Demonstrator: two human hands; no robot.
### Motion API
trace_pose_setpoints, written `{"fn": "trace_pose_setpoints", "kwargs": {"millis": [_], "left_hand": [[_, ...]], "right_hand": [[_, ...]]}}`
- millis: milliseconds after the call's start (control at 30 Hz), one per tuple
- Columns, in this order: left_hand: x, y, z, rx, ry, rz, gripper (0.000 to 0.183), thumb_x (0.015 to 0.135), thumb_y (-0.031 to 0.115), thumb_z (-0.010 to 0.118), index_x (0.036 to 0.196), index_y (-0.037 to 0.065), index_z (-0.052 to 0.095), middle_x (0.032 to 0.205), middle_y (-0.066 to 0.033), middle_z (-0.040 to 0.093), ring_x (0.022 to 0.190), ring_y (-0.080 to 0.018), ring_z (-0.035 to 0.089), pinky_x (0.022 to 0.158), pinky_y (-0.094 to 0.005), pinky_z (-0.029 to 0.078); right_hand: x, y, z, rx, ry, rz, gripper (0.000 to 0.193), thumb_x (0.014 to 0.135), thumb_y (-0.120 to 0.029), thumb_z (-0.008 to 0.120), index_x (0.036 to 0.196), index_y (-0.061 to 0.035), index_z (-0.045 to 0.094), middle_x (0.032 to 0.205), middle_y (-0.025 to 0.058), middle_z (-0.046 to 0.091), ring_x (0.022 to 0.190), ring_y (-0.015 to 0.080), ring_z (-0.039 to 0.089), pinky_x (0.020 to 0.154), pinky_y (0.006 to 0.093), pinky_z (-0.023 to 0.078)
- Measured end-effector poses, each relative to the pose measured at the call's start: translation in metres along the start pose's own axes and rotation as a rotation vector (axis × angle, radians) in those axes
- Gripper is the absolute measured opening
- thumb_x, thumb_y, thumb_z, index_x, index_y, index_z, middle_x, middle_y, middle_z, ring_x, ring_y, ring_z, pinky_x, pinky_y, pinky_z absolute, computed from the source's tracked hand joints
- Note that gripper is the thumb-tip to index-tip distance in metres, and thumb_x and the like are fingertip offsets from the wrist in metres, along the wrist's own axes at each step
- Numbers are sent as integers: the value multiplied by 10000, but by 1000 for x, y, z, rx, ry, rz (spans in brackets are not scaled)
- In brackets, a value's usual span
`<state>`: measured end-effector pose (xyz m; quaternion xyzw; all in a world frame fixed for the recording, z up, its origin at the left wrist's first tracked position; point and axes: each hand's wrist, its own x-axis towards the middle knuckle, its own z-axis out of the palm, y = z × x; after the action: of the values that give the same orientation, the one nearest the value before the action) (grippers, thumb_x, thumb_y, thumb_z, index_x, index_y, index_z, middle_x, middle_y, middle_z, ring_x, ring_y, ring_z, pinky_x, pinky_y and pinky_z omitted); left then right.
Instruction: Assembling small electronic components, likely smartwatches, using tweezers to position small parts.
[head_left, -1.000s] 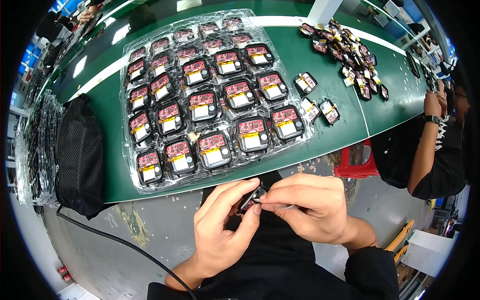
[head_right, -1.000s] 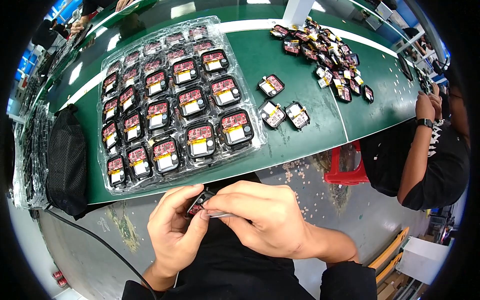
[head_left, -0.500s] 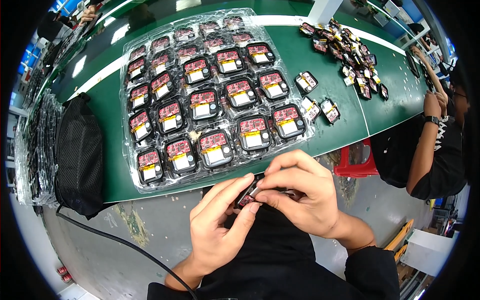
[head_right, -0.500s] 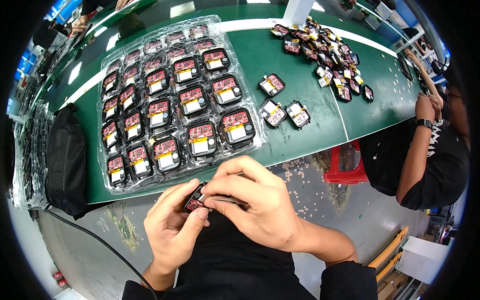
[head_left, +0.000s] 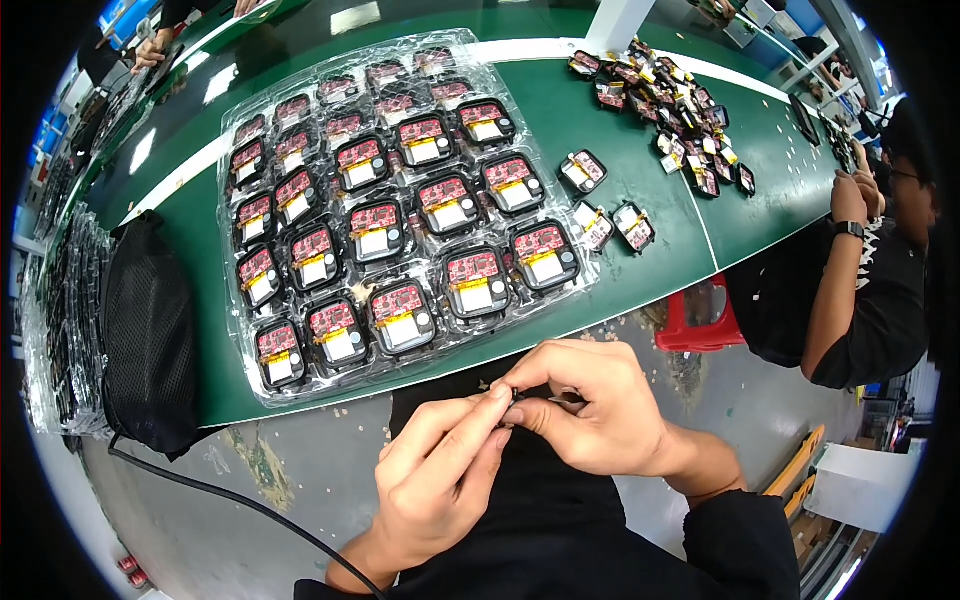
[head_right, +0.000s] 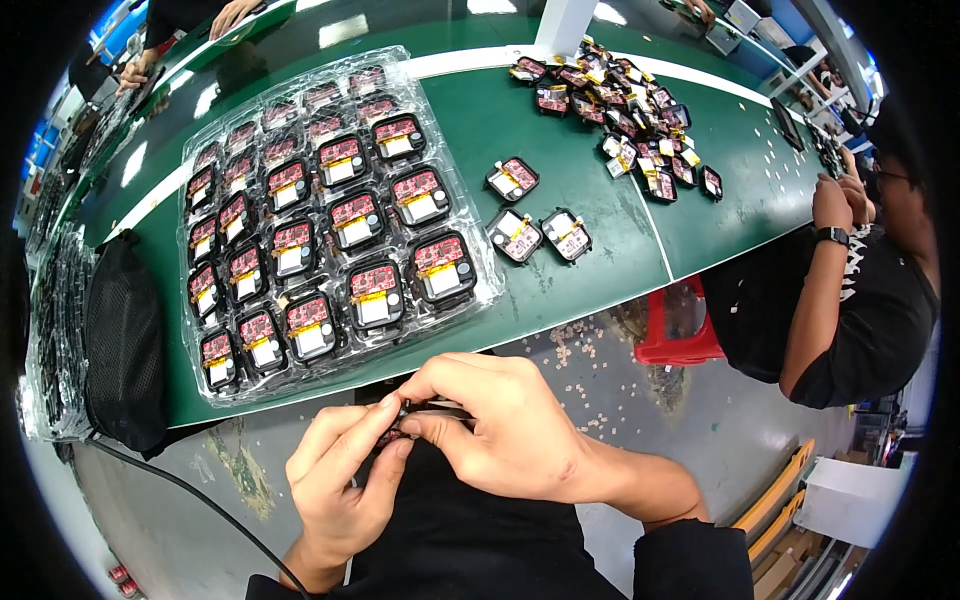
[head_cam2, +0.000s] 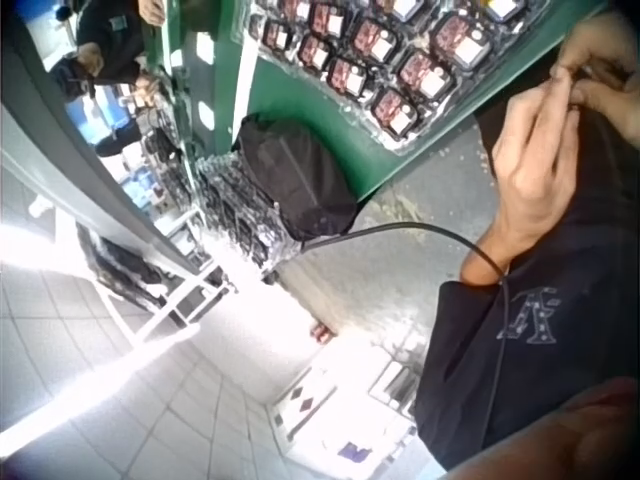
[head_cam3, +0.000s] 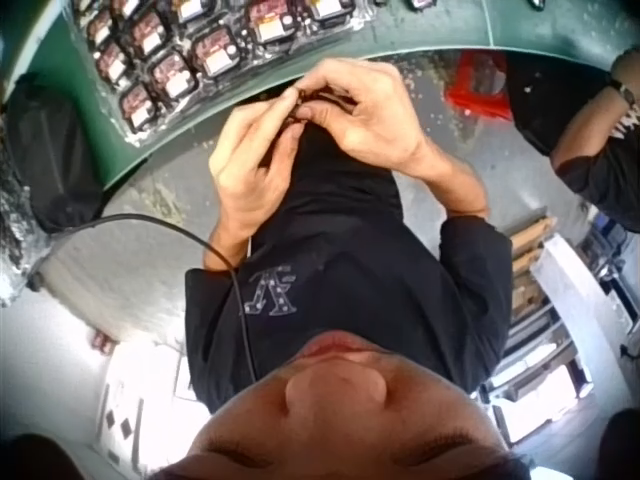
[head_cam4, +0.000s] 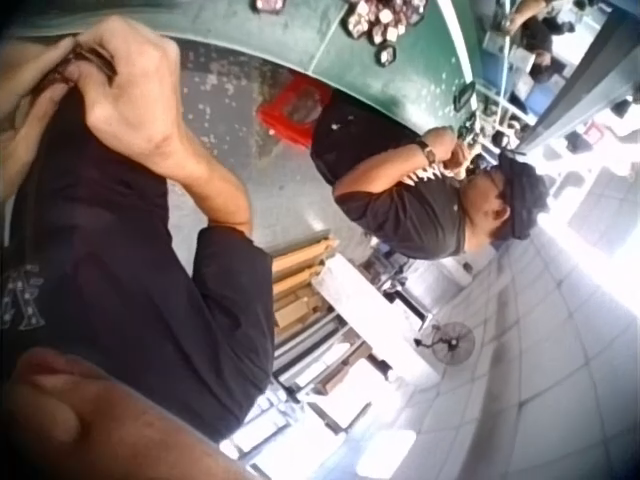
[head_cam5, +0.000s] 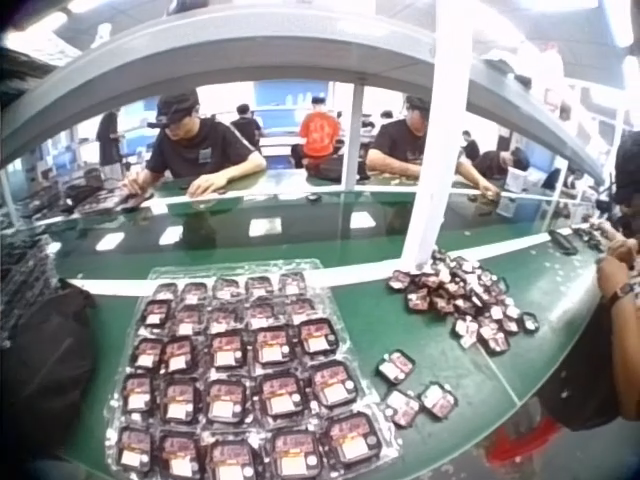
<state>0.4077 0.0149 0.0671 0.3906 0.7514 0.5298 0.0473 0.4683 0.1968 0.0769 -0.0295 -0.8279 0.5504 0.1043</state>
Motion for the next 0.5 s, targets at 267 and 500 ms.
{"fn": "trace_pose_setpoints", "kwargs": {"millis": [267, 500], "left_hand": [[1, 1, 5, -91, -47, -33, 449, 785, -77, 798, 1220, -9, 705, 1010, -141, 695, 839, -211, 712, 706, -300, 603], [-16, -12, 9, -444, -88, -136, 643, 856, -8, 768, 1418, -98, 468, 1324, -260, 562, 1015, -290, 711, 881, -367, 602]], "right_hand": [[-1, -11, -27, 35, -141, 78, 221, 833, 24, 757, 1024, 9, 650, 884, 121, 684, 728, 239, 670, 623, 342, 511], [47, 32, -88, 55, 383, 205, 211, 872, -1, 746, 1056, 6, 642, 869, 30, 637, 681, 34, 529, 575, 203, 422]]}}
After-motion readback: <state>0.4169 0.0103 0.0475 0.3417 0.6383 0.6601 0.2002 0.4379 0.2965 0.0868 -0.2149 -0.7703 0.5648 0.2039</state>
